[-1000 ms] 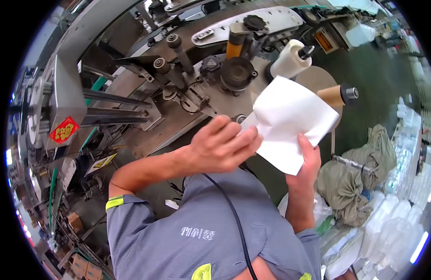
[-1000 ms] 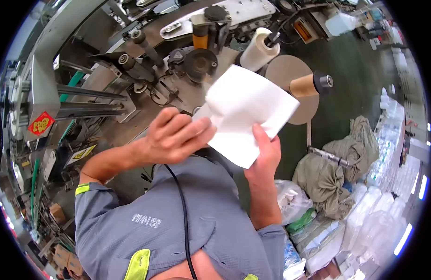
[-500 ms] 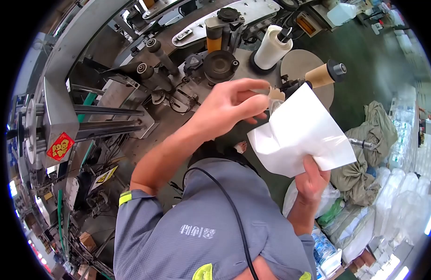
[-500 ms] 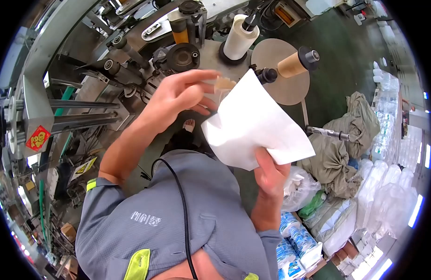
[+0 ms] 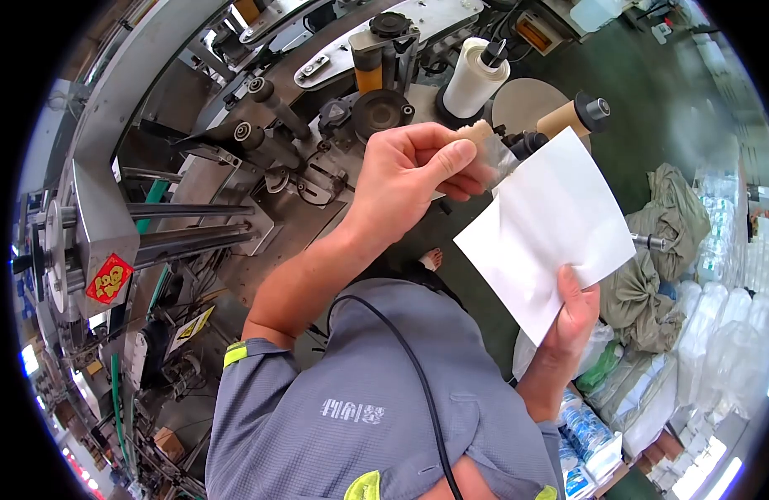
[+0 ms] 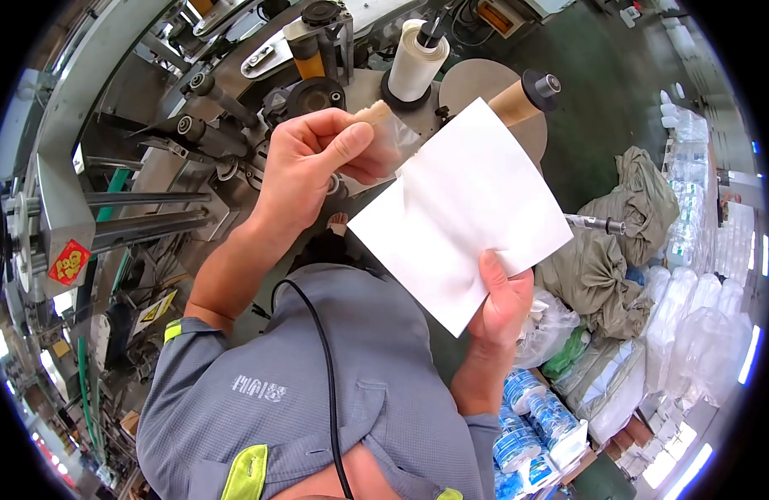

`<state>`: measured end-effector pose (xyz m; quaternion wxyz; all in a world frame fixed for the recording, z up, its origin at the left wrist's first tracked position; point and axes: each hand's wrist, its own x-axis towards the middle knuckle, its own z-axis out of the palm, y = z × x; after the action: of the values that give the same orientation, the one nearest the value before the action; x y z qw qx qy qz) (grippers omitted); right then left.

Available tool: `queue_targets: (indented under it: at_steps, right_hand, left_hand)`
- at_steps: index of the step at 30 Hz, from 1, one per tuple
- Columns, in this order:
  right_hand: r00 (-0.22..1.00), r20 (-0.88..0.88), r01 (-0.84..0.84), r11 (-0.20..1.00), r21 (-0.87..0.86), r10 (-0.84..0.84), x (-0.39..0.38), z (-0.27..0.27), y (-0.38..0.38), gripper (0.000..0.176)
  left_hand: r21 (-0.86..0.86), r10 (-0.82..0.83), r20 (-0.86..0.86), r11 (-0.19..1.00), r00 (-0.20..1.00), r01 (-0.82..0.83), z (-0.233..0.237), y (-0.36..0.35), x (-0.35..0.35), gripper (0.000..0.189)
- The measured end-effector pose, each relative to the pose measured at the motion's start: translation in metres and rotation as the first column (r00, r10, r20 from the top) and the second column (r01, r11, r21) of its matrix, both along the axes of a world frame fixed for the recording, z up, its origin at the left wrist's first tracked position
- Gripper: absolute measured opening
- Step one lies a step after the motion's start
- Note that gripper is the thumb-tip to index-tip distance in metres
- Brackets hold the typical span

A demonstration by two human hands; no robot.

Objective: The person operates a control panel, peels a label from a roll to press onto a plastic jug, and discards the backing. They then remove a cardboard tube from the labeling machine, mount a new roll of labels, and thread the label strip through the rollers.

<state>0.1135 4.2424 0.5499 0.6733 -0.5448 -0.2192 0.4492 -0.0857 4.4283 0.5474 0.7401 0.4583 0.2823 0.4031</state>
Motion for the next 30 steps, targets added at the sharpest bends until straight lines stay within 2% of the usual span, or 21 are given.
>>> queue_targets:
  at_steps: [3,5,6,8,9,10,11,12,13,14,16,17,18,20,21,23,24,26,28,30]
  right_hand:
    - [1.000,0.004,0.007,0.999,-0.040,-0.006,0.004,0.000,0.004,0.056]
    - [0.995,-0.036,-0.099,0.989,-0.107,0.096,0.028,-0.019,0.000,0.058]
    - [0.995,-0.038,-0.100,0.989,-0.108,0.096,0.033,-0.022,0.002,0.058]
    - [0.997,-0.068,0.030,0.982,-0.185,-0.043,0.043,-0.029,0.008,0.059]
    - [0.944,-0.327,-0.002,0.993,0.116,0.040,0.066,-0.045,0.001,0.063]
    - [0.949,-0.283,-0.056,0.957,0.284,0.139,0.061,-0.021,0.005,0.071]
    - [0.992,0.032,0.114,0.961,0.251,-0.126,0.061,-0.010,-0.001,0.074]
    - [0.865,0.343,0.279,0.919,0.279,-0.367,0.061,-0.002,-0.004,0.078]
    - [0.865,0.343,0.279,0.919,0.279,-0.367,0.053,0.012,0.003,0.078]
    - [0.714,0.647,0.089,0.950,0.298,-0.269,0.032,0.026,0.012,0.087]
    - [0.534,0.842,-0.116,0.980,0.163,-0.077,-0.014,0.029,0.032,0.120]
    - [0.492,0.869,-0.119,0.993,0.012,0.048,-0.025,0.028,0.044,0.117]
    - [0.506,0.861,-0.113,0.993,0.012,0.047,-0.030,0.022,0.060,0.099]
    - [0.805,0.569,-0.083,0.982,-0.172,0.168,-0.032,0.010,0.069,0.057]
    - [0.806,0.567,-0.086,0.981,-0.174,0.171,-0.032,0.007,0.066,0.057]
    - [0.807,0.586,-0.020,0.995,-0.094,0.071,-0.030,0.001,0.061,0.020]
    - [0.810,0.582,-0.029,0.995,-0.097,0.080,-0.030,0.001,0.062,0.020]
    - [0.798,0.601,-0.006,0.997,-0.074,0.049,-0.029,0.003,0.062,0.009]
    - [0.793,0.607,-0.012,0.997,-0.077,0.056,-0.027,0.001,0.060,0.010]
    - [0.674,0.739,-0.009,1.000,-0.006,0.011,-0.026,0.000,0.059,0.010]
  left_hand:
    - [-0.065,-0.017,0.039,0.998,0.999,0.020,-0.001,-0.002,-0.002,0.023]
    - [-0.115,-0.030,0.065,0.993,0.997,0.038,-0.002,-0.004,0.000,0.022]
    - [-0.165,-0.037,0.095,0.985,0.995,0.053,-0.004,-0.006,0.002,0.021]
    - [-0.140,-0.028,0.017,0.990,0.999,0.030,-0.008,-0.011,0.009,0.021]
    - [-0.118,0.018,0.017,0.993,1.000,-0.015,-0.013,-0.010,0.011,0.022]
    - [-0.097,0.060,0.019,0.994,0.998,-0.058,-0.016,-0.008,0.011,0.022]
    - [-0.101,0.066,0.019,0.993,0.998,-0.064,-0.016,-0.008,0.012,0.022]
    - [-0.088,0.119,0.033,0.989,0.992,-0.116,-0.014,-0.007,0.013,0.022]
    - [-0.075,0.165,0.047,0.984,0.985,-0.162,-0.014,-0.006,0.015,0.022]
    - [-0.077,0.157,0.045,0.985,0.987,-0.153,-0.015,-0.005,0.017,0.022]
    - [-0.041,0.146,-0.015,0.988,0.989,-0.146,-0.020,-0.008,0.024,0.019]
    - [-0.054,0.133,0.005,0.990,0.991,-0.133,-0.023,-0.009,0.027,0.019]
    - [-0.054,0.112,0.007,0.992,0.994,-0.111,-0.023,-0.010,0.029,0.019]
    - [-0.081,0.131,0.032,0.988,0.991,-0.128,-0.023,-0.014,0.029,0.020]
    - [-0.095,0.138,0.041,0.986,0.990,-0.134,-0.023,-0.014,0.030,0.020]
    - [-0.067,0.119,0.018,0.991,0.993,-0.118,-0.026,-0.011,0.028,0.021]
    - [-0.043,0.093,-0.003,0.995,0.996,-0.093,-0.028,-0.011,0.027,0.021]
    - [-0.080,0.093,0.004,0.993,0.996,-0.092,-0.027,-0.011,0.026,0.021]
    - [-0.087,0.080,0.011,0.993,0.997,-0.079,-0.027,-0.009,0.026,0.021]
    - [-0.094,0.077,0.015,0.993,0.997,-0.076,-0.026,-0.009,0.024,0.021]
